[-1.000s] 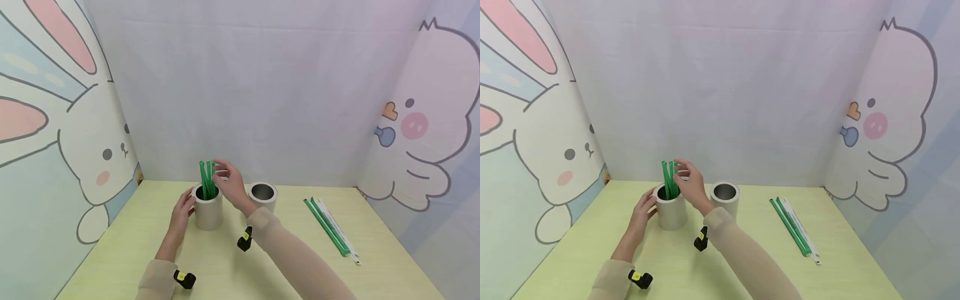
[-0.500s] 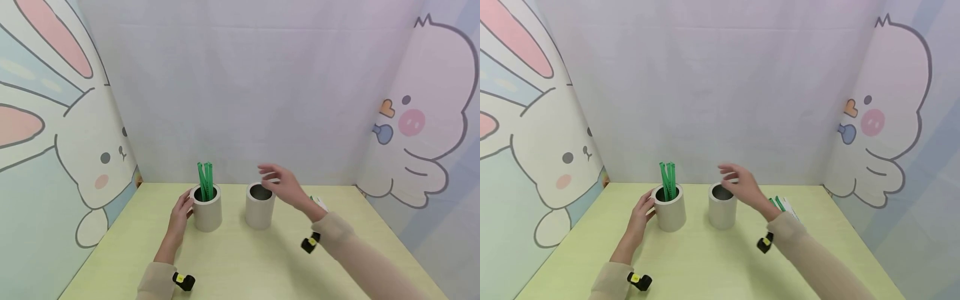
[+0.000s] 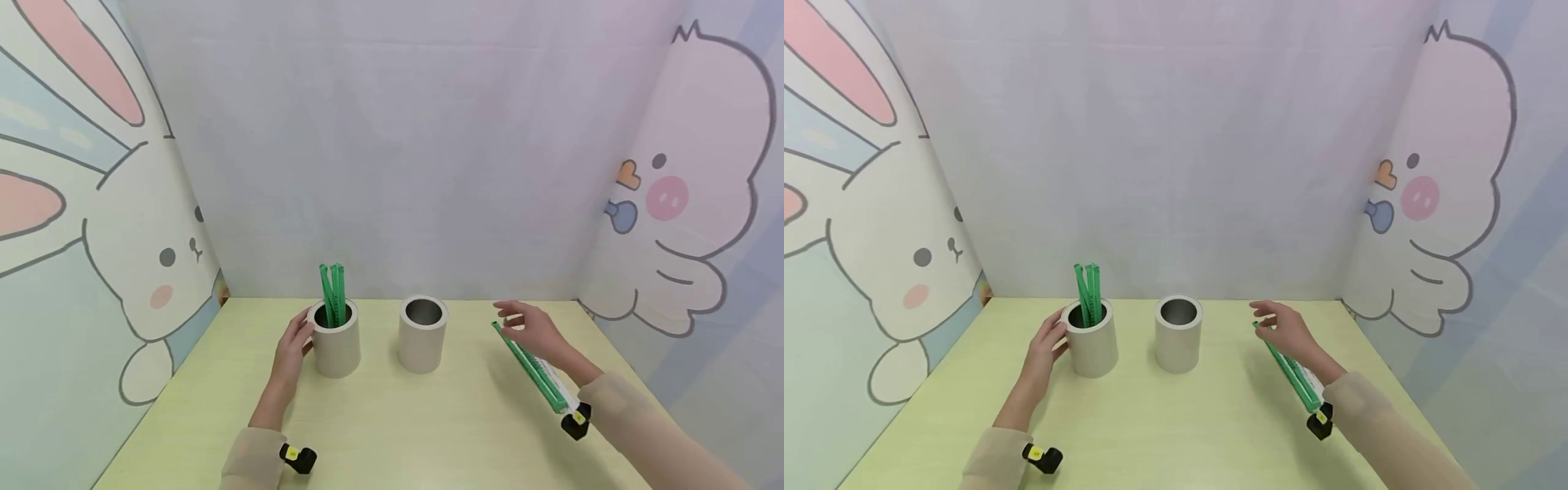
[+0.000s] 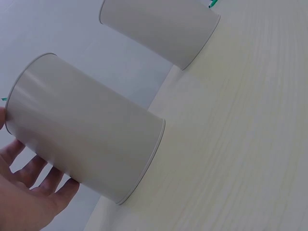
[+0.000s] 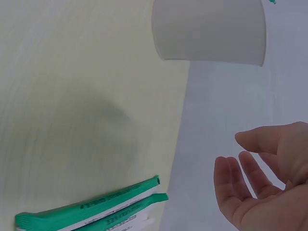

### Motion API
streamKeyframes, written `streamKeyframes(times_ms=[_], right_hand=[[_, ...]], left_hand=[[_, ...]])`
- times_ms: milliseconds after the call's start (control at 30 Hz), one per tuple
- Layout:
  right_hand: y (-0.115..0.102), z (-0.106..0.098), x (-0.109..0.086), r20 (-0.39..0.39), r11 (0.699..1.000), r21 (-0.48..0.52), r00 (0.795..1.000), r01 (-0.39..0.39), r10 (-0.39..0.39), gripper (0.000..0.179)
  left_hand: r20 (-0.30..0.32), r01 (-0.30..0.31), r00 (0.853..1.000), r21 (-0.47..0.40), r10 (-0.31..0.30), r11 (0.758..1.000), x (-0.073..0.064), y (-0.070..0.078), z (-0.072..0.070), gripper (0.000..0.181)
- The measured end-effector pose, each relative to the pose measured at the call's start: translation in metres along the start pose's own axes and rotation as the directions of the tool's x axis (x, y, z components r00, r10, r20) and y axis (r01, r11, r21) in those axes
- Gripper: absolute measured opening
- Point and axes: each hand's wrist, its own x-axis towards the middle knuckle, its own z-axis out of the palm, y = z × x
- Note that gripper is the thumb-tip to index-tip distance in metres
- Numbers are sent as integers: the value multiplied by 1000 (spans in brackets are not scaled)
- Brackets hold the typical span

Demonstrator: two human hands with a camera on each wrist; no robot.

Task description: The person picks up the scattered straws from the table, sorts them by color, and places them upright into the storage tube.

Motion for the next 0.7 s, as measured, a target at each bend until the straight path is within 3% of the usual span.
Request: streamKeyframes(times_ms=[333,700], right_hand=[[42,15,-13,32,991,-134,999,-13,17,55],[63,27,-18,30,971,-238,999,21,-15,54]], left_hand=[[3,10,1000,-2,-10,1000,0,3,1,55],[1,16,1000,-2,-16,1000,0,2,0,54]])
